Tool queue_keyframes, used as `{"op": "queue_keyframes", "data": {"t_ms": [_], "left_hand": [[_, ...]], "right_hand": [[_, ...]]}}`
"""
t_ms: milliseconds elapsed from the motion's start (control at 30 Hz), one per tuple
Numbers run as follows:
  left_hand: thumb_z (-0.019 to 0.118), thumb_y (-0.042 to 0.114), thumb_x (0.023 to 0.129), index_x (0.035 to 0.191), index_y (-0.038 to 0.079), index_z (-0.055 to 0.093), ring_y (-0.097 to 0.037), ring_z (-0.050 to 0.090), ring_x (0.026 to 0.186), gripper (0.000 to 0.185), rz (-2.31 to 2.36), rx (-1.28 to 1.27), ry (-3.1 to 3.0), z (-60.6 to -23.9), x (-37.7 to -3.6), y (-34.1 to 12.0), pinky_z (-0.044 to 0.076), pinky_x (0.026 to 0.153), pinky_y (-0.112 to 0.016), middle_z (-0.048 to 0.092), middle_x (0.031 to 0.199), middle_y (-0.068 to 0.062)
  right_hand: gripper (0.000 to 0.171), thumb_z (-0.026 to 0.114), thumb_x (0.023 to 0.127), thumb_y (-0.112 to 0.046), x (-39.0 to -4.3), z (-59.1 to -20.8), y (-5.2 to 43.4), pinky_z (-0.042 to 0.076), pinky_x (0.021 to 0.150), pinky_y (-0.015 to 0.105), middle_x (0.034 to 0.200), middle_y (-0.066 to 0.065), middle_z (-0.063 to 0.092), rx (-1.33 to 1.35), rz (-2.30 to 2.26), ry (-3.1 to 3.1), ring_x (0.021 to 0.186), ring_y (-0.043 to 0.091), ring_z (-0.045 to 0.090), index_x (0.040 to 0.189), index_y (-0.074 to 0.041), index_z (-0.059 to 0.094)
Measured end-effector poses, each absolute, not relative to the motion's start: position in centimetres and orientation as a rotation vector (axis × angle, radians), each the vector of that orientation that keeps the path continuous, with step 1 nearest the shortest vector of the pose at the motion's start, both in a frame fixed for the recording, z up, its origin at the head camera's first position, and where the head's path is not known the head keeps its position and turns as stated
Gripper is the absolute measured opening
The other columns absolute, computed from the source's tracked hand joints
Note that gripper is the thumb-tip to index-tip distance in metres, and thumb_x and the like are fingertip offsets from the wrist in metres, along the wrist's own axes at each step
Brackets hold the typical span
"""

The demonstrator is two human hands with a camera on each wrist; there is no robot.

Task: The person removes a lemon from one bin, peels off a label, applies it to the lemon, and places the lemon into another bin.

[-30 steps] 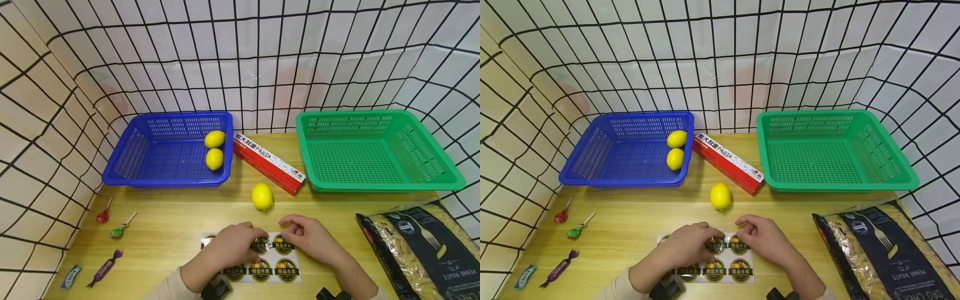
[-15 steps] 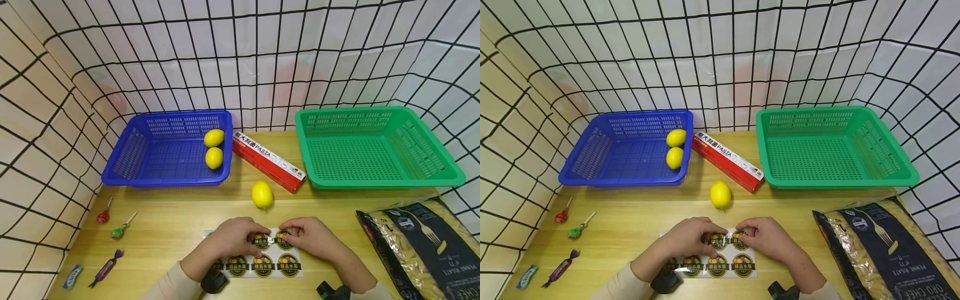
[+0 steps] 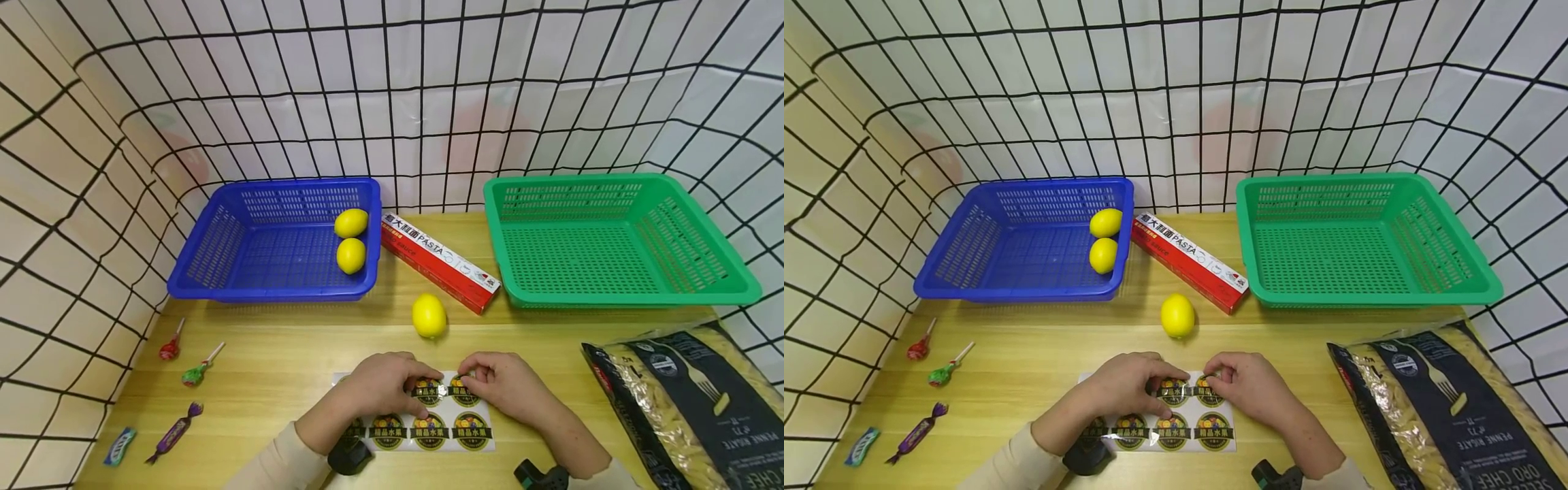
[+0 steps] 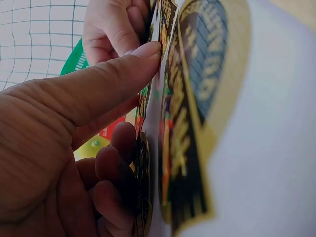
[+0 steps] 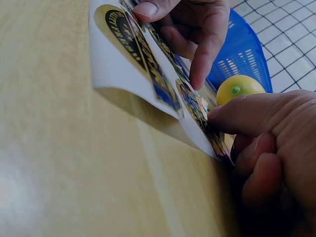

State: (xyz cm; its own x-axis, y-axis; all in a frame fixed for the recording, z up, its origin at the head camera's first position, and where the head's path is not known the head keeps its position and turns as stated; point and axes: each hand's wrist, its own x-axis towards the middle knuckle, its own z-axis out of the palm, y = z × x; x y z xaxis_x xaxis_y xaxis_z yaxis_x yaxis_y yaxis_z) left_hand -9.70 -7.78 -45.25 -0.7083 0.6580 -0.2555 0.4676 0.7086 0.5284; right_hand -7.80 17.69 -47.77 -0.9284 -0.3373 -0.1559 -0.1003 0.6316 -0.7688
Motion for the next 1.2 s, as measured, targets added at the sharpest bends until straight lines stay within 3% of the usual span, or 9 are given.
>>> {"op": "queue_keyframes", "data": {"t_ms": [333,533,767,1000,1200], "left_hand": [[0.09,0.044,0.075,0.131,0.04,0.068,0.002,0.049,0.073,0.06,0.607,0.861,2.486,-45.26,-9.75,-7.77,0.039,0.063,-0.018,0.055,0.083,0.018],[0.089,0.044,0.075,0.132,0.041,0.067,0.002,0.048,0.073,0.06,0.584,0.868,2.492,-45.12,-9.69,-7.76,0.039,0.064,-0.018,0.055,0.083,0.017],[0.089,0.044,0.076,0.132,0.04,0.067,0.001,0.048,0.072,0.061,0.577,0.874,2.481,-44.81,-9.6,-7.7,0.039,0.063,-0.018,0.054,0.082,0.017],[0.08,0.041,0.088,0.12,0.024,0.073,0.002,0.049,0.066,0.037,0.828,0.871,2.438,-44.67,-9.81,-7.71,0.041,0.062,-0.016,0.056,0.074,0.015],[0.076,0.032,0.093,0.097,0.018,0.073,0.001,0.049,0.06,0.015,1.29,0.749,2.342,-44.65,-9.72,-7.6,0.042,0.054,-0.016,0.06,0.075,0.012]], "right_hand": [[0.007,0.075,0.092,-0.021,-7.76,-47.83,17.77,0.038,0.051,0.02,0.068,-0.008,0.053,-0.33,-1.227,2.557,0.054,0.001,0.042,0.09,-0.023,0.069],[0.008,0.075,0.093,-0.019,-7.73,-47.87,18.19,0.045,0.058,0.021,0.082,0.0,0.057,-0.287,-1.436,2.472,0.064,0.005,0.05,0.094,-0.018,0.068],[0.019,0.068,0.098,-0.016,-7.59,-47.32,18.36,0.048,0.047,0.026,0.072,0.004,0.062,-0.183,-1.718,2.238,0.052,0.006,0.049,0.105,0.001,0.061],[0.02,0.066,0.097,-0.004,-7.53,-47.7,17.9,0.059,0.058,0.027,0.08,-0.003,0.071,-0.28,-1.962,2.039,0.063,0.007,0.066,0.102,0.012,0.056],[0.006,0.065,0.095,0.003,-7.33,-47.86,17.5,0.061,0.064,0.024,0.086,-0.003,0.074,-0.343,-2.095,1.883,0.077,0.007,0.074,0.098,-0.001,0.06]]}}
